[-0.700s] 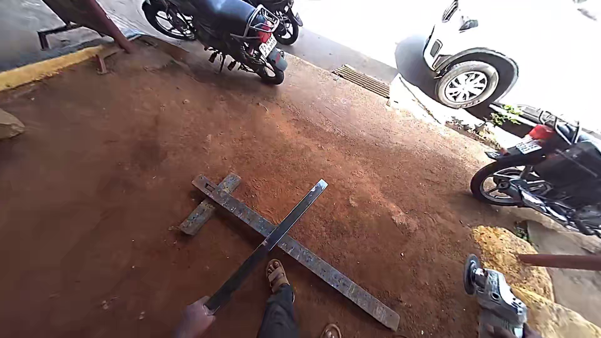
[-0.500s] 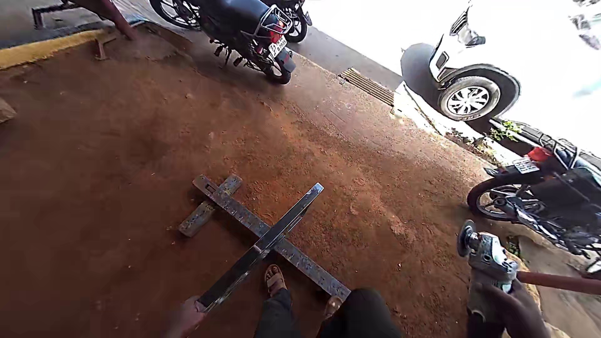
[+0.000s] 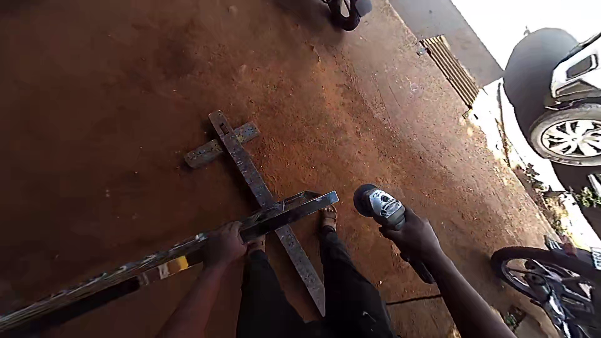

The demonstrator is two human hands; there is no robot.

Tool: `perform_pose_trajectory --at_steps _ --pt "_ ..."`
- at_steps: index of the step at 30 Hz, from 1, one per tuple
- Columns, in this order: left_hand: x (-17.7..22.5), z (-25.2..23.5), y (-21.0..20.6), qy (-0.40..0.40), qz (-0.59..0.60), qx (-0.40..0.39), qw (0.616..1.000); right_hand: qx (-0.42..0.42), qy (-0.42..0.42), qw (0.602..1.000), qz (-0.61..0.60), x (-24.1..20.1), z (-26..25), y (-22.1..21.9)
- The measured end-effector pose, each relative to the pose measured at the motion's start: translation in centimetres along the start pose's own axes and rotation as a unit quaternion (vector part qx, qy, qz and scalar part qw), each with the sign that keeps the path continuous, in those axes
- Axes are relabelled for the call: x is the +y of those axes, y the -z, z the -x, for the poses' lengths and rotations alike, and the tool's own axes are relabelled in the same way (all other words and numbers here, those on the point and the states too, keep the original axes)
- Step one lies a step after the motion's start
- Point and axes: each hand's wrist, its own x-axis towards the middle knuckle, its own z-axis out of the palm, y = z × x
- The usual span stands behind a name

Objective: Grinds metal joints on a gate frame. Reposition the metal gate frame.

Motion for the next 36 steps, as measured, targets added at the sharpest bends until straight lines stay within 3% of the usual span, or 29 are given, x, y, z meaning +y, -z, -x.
perform_pose_trajectory --at_steps 2,6,9,25,36 --pt "1.3 -0.1 -0.2 0.027 -0.003 -0.001 1.000 -0.038 0.016 0.999 0.026 -0.9 -2.6 -1.1" --pt "5.5 -1.9 1.3 0.035 -0.007 -0.067 0.997 -0.070 0.054 0.994 0.067 -0.9 -4.0 -2.7" --pt "7.2 -3.3 2.2 0.056 -0.031 -0.071 0.995 -0.100 0.069 0.988 0.095 -0.8 -4.6 -3.8" --pt "6.2 -3.6 0.7 0.019 -0.074 0.001 0.997 -0.110 0.114 0.974 0.160 -5.8 -7.8 -2.8" --pt "6.1 -4.4 2.2 0.029 -0.061 -0.018 0.998 -0.153 0.115 0.969 0.154 -6.7 -7.6 -2.3"
